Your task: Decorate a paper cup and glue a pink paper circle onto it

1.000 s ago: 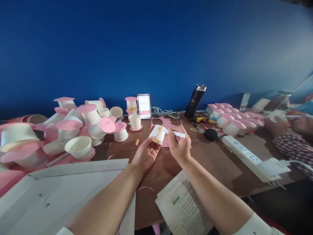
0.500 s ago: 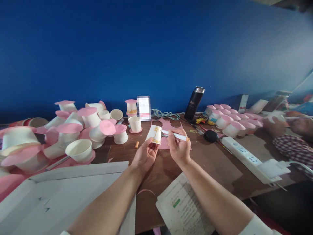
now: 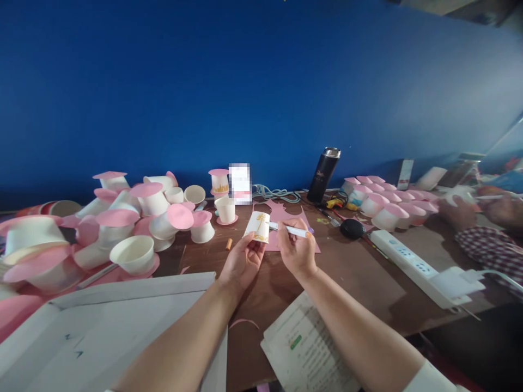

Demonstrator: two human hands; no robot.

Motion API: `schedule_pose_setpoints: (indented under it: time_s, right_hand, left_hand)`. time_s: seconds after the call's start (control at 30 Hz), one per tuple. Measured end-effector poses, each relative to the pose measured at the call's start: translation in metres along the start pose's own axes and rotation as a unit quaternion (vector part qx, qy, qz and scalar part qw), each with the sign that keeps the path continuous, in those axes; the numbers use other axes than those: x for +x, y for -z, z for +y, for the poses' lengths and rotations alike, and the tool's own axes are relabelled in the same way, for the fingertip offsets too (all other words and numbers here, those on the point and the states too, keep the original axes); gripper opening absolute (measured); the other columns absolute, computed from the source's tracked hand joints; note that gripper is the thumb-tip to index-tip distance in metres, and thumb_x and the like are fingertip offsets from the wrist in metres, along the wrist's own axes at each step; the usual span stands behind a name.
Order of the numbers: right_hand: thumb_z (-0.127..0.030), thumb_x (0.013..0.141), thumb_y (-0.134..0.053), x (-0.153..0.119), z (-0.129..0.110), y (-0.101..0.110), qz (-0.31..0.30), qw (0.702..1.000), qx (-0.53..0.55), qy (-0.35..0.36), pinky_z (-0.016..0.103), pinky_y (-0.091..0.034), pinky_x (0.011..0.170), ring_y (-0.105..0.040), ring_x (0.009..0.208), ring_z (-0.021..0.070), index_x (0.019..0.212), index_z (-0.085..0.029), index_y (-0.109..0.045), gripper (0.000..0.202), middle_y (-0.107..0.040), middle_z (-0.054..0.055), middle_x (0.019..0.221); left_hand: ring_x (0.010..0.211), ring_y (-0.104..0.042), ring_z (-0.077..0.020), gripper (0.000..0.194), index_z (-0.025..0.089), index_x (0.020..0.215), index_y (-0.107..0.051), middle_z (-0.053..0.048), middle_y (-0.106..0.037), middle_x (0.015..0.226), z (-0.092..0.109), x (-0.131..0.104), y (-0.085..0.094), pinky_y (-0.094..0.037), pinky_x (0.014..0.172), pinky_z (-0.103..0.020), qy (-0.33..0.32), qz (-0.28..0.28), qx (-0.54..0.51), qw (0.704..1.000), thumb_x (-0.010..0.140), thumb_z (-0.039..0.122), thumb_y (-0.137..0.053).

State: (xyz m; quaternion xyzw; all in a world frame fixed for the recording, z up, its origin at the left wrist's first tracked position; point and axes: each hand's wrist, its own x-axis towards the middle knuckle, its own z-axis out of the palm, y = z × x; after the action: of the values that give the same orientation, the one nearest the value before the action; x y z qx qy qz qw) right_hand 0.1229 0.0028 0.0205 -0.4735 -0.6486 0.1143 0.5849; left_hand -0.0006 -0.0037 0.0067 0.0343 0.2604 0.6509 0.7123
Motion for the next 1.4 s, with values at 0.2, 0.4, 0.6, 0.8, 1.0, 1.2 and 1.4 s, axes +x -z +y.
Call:
schedule_pose_setpoints:
  time_s: [0.2,0.4,0.6,0.8,1.0,1.2,1.4]
  right_hand:
    - [-0.03,0.087,-0.052,-0.0008,0.0011,-0.0008,-0.001,1.0,0.002,0.004,0.022,-0.043,0.052,-0.058,0.059,0.0135,0.084,-0.018,-0.058,0.013,-0.062,0.002,0.068]
    - [-0.03,0.087,-0.051,-0.0013,0.0007,-0.0006,-0.004,1.0,0.003,0.004,0.023,-0.044,0.052,-0.061,0.062,0.015,0.085,-0.019,-0.058,0.013,-0.062,0.002,0.068]
    - [-0.029,0.086,-0.052,-0.0004,-0.0008,0.0001,0.003,1.0,-0.002,0.011,0.023,-0.043,0.051,-0.059,0.059,0.014,0.084,-0.018,-0.058,0.013,-0.061,0.002,0.067]
    - [-0.026,0.086,-0.052,-0.0002,-0.0019,0.0007,0.009,1.0,-0.008,0.029,0.023,-0.044,0.054,-0.059,0.061,0.0141,0.083,-0.018,-0.059,0.011,-0.063,0.002,0.07]
    - [-0.028,0.086,-0.052,-0.0011,-0.002,0.0002,0.006,0.999,-0.007,0.031,0.023,-0.044,0.054,-0.059,0.061,0.0137,0.086,-0.018,-0.06,0.012,-0.063,0.002,0.072]
    - [-0.028,0.086,-0.052,-0.0015,-0.0014,-0.0001,0.003,0.999,-0.011,0.033,0.024,-0.044,0.055,-0.059,0.062,0.0137,0.085,-0.018,-0.059,0.012,-0.062,0.003,0.074]
    - [-0.028,0.086,-0.051,-0.0018,-0.0006,0.0,0.0,0.999,-0.01,0.038,0.023,-0.043,0.053,-0.058,0.06,0.0136,0.085,-0.019,-0.058,0.012,-0.061,0.002,0.07]
  left_hand:
    - [0.084,-0.065,-0.014,0.012,0.013,0.091,-0.061,-0.009,-0.067,0.091,-0.0001,0.0011,0.0009,-0.055,0.079,-0.024,-0.003,-0.003,-0.001,1.0,0.081,0.007,-0.056]
    - [0.084,-0.065,-0.0141,0.013,0.013,0.091,-0.061,-0.009,-0.068,0.092,0.0004,0.0009,0.0024,-0.055,0.079,-0.024,-0.002,-0.014,-0.005,1.0,0.081,0.007,-0.056]
    - [0.084,-0.065,-0.0142,0.012,0.013,0.09,-0.061,-0.009,-0.068,0.092,0.0007,0.0002,0.0007,-0.055,0.078,-0.024,-0.003,-0.012,-0.004,1.0,0.081,0.006,-0.056]
    - [0.081,-0.065,-0.0132,0.011,0.012,0.088,-0.061,-0.009,-0.067,0.091,0.0006,-0.0002,0.0016,-0.055,0.079,-0.024,-0.001,-0.016,-0.001,1.0,0.081,0.007,-0.057]
    - [0.082,-0.065,-0.0139,0.011,0.013,0.088,-0.062,-0.009,-0.067,0.09,0.0004,0.0008,0.0029,-0.055,0.078,-0.024,0.004,-0.017,-0.011,1.0,0.08,0.007,-0.057]
    - [0.082,-0.065,-0.0136,0.011,0.013,0.087,-0.062,-0.009,-0.068,0.092,0.0006,0.0007,0.0023,-0.055,0.078,-0.024,0.007,-0.015,-0.009,1.0,0.08,0.006,-0.057]
    - [0.082,-0.065,-0.014,0.013,0.013,0.09,-0.062,-0.01,-0.068,0.093,0.0004,0.0,0.0015,-0.055,0.078,-0.025,0.007,-0.009,-0.011,1.0,0.08,0.007,-0.057]
